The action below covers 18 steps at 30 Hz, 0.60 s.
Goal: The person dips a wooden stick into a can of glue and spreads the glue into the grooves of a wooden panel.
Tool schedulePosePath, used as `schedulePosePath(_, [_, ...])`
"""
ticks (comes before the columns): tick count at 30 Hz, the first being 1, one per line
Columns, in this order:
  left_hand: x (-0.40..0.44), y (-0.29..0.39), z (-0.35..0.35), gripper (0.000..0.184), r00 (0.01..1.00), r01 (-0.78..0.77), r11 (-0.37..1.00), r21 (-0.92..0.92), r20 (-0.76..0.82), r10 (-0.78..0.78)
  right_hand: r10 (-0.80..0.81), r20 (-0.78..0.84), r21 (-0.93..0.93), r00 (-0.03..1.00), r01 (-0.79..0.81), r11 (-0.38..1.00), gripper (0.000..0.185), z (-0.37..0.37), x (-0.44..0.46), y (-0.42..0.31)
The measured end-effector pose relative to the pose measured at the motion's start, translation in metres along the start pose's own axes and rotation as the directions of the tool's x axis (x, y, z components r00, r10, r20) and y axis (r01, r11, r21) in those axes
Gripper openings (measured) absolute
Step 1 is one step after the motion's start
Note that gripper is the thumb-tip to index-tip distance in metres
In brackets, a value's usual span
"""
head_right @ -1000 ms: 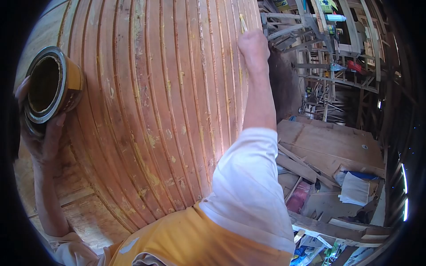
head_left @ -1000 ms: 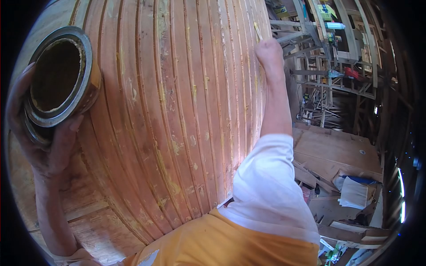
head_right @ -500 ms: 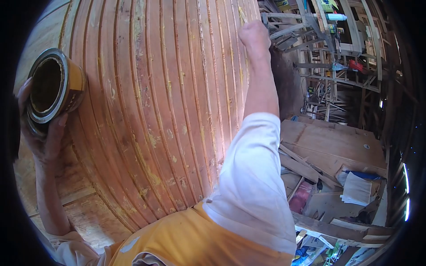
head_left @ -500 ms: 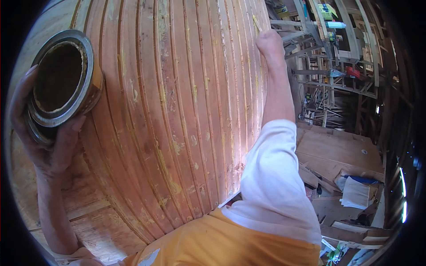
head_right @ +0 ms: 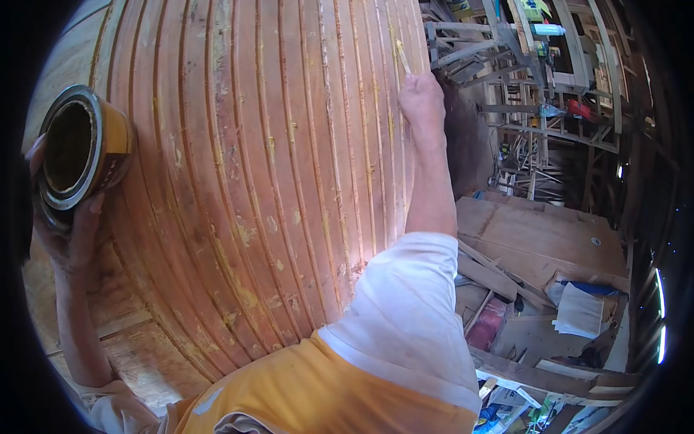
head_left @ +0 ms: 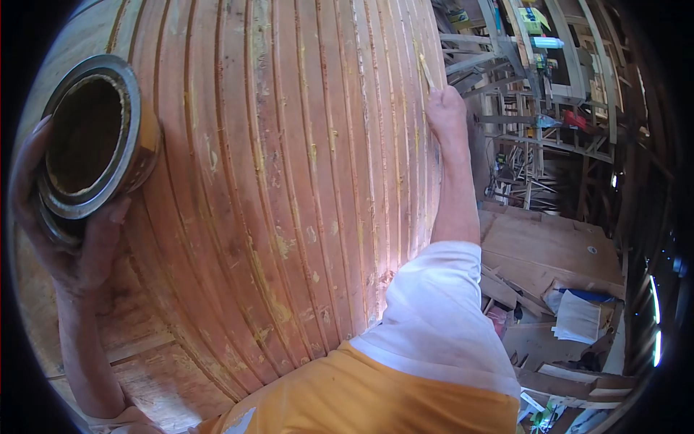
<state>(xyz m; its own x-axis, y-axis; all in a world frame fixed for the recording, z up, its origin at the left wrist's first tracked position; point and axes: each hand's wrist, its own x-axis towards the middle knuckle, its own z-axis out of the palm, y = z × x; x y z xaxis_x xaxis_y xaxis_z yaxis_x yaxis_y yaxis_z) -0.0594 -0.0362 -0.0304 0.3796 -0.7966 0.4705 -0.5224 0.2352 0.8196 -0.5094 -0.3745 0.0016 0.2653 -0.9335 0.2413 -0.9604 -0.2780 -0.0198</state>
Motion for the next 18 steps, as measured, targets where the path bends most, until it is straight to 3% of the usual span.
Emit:
schedulePosePath(3, [0.000,0.003,0.000,0.078,1.000,0.025,0.999,0.022,0.012,-0.026,0.104,0.074,0.058,0.992,-0.109,0.992,0.037,0.009,0.010,-0.005])
schedulePosePath(6, [0.000,-0.001,-0.001,0.079,1.000,0.010,1.000,0.016,0.023,-0.011,0.019,-0.028,0.071,0.999,-0.017,0.997,0.034,0.027,0.025,-0.003])
schedulePosePath(9, [0.000,-0.002,0.000,0.079,1.000,-0.006,1.000,-0.002,0.020,0.006,0.032,-0.016,0.028,0.999,-0.032,0.999,0.034,0.030,0.039,-0.011])
schedulePosePath(12, [0.000,0.004,0.002,0.080,1.000,0.022,1.000,-0.018,0.003,-0.022,-0.044,-0.114,0.246,0.992,0.071,0.967,0.036,0.028,0.046,-0.002])
schedulePosePath(14, [0.000,0.003,0.004,0.081,0.999,0.032,0.999,-0.026,-0.004,-0.033,0.070,-0.082,0.255,0.994,-0.047,0.966,0.035,0.028,0.041,0.005])
schedulePosePath(15, [-0.001,0.003,0.004,0.081,0.999,0.034,0.999,-0.026,-0.005,-0.034,0.127,-0.064,0.254,0.990,-0.107,0.961,0.035,0.027,0.037,0.010])
schedulePosePath(18, [0.000,0.002,0.003,0.081,1.000,0.029,0.999,-0.017,-0.004,-0.029,-0.021,-0.054,0.021,0.998,0.022,1.000,0.032,0.023,0.018,0.007])
